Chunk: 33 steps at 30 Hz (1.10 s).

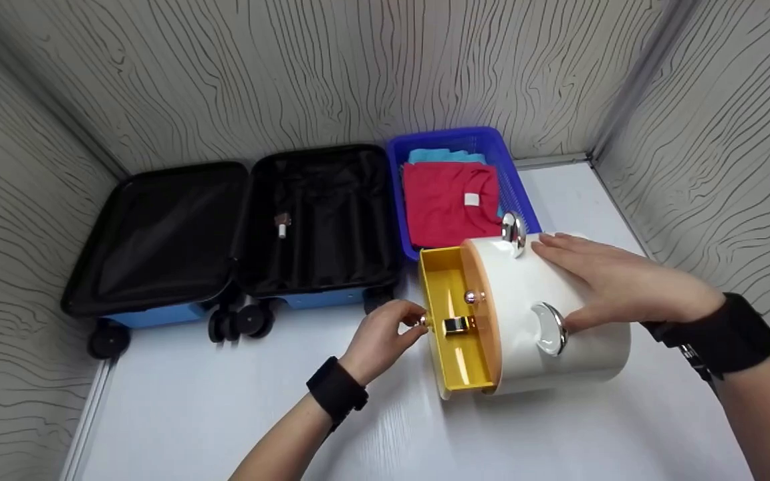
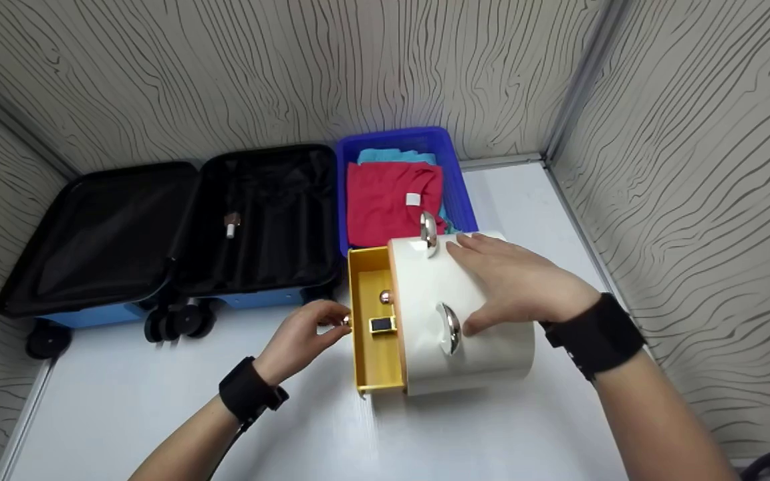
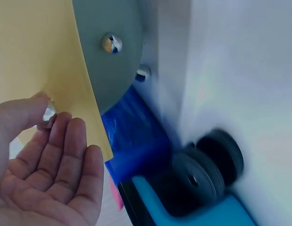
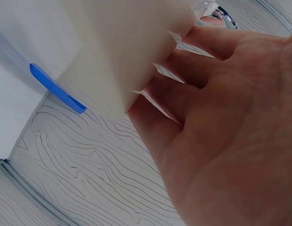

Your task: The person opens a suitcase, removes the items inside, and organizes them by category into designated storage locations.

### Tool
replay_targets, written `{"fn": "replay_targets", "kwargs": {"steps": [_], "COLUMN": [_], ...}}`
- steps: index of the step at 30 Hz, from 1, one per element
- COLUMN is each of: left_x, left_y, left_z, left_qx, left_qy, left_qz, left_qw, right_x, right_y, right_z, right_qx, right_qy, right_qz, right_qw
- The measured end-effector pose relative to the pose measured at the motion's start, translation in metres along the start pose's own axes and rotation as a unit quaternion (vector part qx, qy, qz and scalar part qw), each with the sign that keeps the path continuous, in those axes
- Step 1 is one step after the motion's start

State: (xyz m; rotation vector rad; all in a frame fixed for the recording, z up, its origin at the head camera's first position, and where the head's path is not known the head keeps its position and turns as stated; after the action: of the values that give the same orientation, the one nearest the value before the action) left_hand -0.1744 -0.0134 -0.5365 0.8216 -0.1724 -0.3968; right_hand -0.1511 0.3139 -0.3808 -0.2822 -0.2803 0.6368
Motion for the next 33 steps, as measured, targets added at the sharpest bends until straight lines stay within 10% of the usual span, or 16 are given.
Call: {"fn": "replay_targets", "kwargs": {"steps": [19,33], "left_x": [-0.028,-0.027], "left_y": [0.031,-0.003], "left_z": [-0.049,-0.066], "left_qx": [0.043,0.097], "left_qy": [-0.002,-0.060], "left_qz": [0.003,0.058], "left_qw": [0.9991,0.9918], "right_x": [-0.002,-0.001], "right_y": [0.002,0.002], "right_z": [-0.001,-0.002], "right_qx": [-0.013,-0.012], "right_qy": [0.005,0.009], "right_qz": [-0.002,-0.001], "right_qw": [1.000,1.000]}}
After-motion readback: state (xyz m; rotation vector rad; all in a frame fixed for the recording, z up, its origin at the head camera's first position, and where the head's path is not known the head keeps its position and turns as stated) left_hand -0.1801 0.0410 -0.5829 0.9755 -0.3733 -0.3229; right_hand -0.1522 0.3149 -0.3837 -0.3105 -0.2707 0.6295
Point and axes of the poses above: each hand's wrist, its own x-axis away from the middle knuckle, its own z-axis out of the back of the hand, y = z × x, the point moved 2 cm from there along -x, towards the middle knuckle, and after that the axes turned 11 degrees about z, right-handed, at the moved point
